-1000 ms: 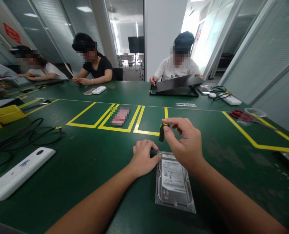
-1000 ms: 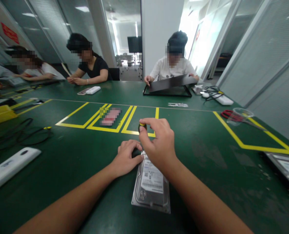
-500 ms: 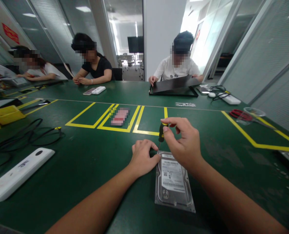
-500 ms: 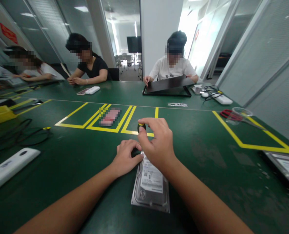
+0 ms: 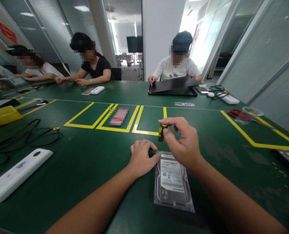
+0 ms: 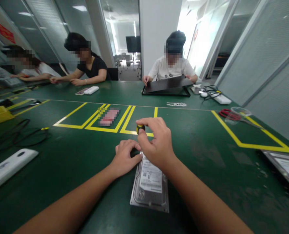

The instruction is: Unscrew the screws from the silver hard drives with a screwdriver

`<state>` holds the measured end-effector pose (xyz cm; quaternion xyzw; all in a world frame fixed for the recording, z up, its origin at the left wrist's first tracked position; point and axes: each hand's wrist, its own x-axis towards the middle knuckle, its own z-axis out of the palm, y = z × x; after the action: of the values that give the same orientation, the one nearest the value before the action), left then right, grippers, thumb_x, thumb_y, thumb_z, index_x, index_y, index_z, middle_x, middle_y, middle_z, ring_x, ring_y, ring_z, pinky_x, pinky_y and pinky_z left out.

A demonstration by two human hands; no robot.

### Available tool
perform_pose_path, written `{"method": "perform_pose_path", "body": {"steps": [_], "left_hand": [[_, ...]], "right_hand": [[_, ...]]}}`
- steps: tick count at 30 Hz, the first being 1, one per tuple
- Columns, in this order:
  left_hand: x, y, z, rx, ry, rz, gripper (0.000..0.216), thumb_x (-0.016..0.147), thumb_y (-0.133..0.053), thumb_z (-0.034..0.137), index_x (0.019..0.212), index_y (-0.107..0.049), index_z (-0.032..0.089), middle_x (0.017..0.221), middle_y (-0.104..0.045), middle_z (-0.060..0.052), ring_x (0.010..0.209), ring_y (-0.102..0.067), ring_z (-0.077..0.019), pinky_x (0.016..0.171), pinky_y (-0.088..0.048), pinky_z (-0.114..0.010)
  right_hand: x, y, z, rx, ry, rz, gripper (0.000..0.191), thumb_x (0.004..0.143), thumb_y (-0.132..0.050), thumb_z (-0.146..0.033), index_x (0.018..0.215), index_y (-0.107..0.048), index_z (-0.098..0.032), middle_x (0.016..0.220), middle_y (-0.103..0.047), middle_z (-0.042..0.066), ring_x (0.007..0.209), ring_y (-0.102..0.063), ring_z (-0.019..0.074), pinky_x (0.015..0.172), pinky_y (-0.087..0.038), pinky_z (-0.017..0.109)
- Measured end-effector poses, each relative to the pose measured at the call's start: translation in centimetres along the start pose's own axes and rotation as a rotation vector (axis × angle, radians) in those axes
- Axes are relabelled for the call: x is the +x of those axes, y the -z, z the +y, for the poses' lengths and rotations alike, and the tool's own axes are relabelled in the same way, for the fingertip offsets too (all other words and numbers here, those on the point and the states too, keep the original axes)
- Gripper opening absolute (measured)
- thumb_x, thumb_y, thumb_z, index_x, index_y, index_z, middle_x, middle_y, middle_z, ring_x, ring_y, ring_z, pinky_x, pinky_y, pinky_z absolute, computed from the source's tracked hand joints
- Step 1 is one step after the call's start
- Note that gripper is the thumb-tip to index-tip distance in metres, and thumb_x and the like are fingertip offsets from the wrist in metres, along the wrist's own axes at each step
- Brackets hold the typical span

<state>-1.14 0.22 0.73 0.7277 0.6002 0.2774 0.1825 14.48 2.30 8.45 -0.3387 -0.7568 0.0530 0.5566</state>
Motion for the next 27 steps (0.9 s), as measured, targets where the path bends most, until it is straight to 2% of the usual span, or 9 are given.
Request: {"method": "perform_pose_path", "body": {"steps": [3,7,10,14,16,20,22,27], "left_hand": [[-0.01,0.02,0.01,0.009,0.001,0.001,0.016,0.077,-0.067,0.032,0.089,-0.062,0.025,0.102,-0.064,0.0,0.103,-0.048,-0.0256,0.086,-0.03,-0.038],[-0.11,0.06,0.08,0.007,0.007,-0.002,0.016,0.077,-0.067,0.032,0.09,-0.062,0.025,0.102,-0.065,0.0,0.104,-0.048,-0.0258,0.087,-0.03,-0.038],[-0.14,0.08,0.12,0.0,0.003,-0.005,0.015,0.078,-0.067,0.032,0.091,-0.062,0.025,0.102,-0.065,0.001,0.104,-0.048,-0.0254,0.086,-0.03,-0.038],[-0.08,0.06,0.11,0.004,0.005,-0.005,0.015,0.078,-0.067,0.032,0.09,-0.062,0.025,0.102,-0.065,0.001,0.104,-0.048,-0.0255,0.086,-0.03,-0.038],[-0.06,0.05,0.1,0.007,0.007,-0.007,0.015,0.077,-0.067,0.033,0.09,-0.062,0.025,0.102,-0.065,0.001,0.104,-0.048,-0.0256,0.086,-0.03,-0.038],[-0.04,0.07,0.09,-0.006,0.006,-0.002,0.016,0.077,-0.068,0.032,0.09,-0.062,0.025,0.102,-0.065,0.001,0.104,-0.048,-0.0251,0.086,-0.03,-0.038],[-0.02,0.1,0.1,-0.007,0.007,0.0,0.015,0.077,-0.067,0.032,0.09,-0.062,0.025,0.101,-0.065,0.001,0.104,-0.048,-0.0251,0.086,-0.03,-0.038],[-0.02,0.09,0.14,0.009,0.009,-0.012,0.015,0.078,-0.066,0.032,0.09,-0.062,0.025,0.102,-0.065,0.0,0.104,-0.049,-0.0257,0.086,-0.03,-0.038]], "right_hand": [[-0.02,-0.11,0.01,0.037,0.019,-0.006,0.017,0.082,-0.064,-0.015,0.099,-0.066,-0.017,0.099,-0.067,0.005,0.093,-0.06,0.0184,0.076,-0.047,0.034],[0.14,-0.14,0.16,0.001,0.023,0.019,0.013,0.082,-0.071,-0.021,0.093,-0.066,-0.017,0.09,-0.062,0.003,0.087,-0.058,0.0171,0.077,-0.047,0.034],[0.22,0.01,0.21,-0.026,0.042,0.011,0.008,0.085,-0.066,-0.017,0.093,-0.066,-0.018,0.091,-0.067,0.003,0.088,-0.06,0.0169,0.079,-0.047,0.035],[0.13,0.08,0.06,-0.004,0.036,-0.026,0.02,0.087,-0.059,-0.012,0.103,-0.067,-0.02,0.103,-0.071,0.003,0.096,-0.062,0.0172,0.079,-0.047,0.034],[0.11,0.0,0.02,0.012,0.039,-0.035,0.019,0.086,-0.06,-0.013,0.104,-0.067,-0.019,0.105,-0.07,0.004,0.099,-0.062,0.018,0.079,-0.048,0.034],[0.23,-0.11,0.14,0.0,0.042,-0.006,0.014,0.084,-0.068,-0.02,0.097,-0.068,-0.016,0.094,-0.066,0.006,0.093,-0.06,0.0184,0.079,-0.048,0.035],[0.32,-0.06,0.18,-0.019,0.05,0.002,0.01,0.085,-0.067,-0.019,0.094,-0.068,-0.016,0.09,-0.065,0.005,0.089,-0.059,0.0177,0.079,-0.047,0.035],[0.3,0.17,-0.01,-0.046,0.056,-0.012,0.019,0.085,-0.057,-0.01,0.099,-0.067,-0.018,0.097,-0.07,0.003,0.091,-0.06,0.0173,0.078,-0.047,0.034]]}}
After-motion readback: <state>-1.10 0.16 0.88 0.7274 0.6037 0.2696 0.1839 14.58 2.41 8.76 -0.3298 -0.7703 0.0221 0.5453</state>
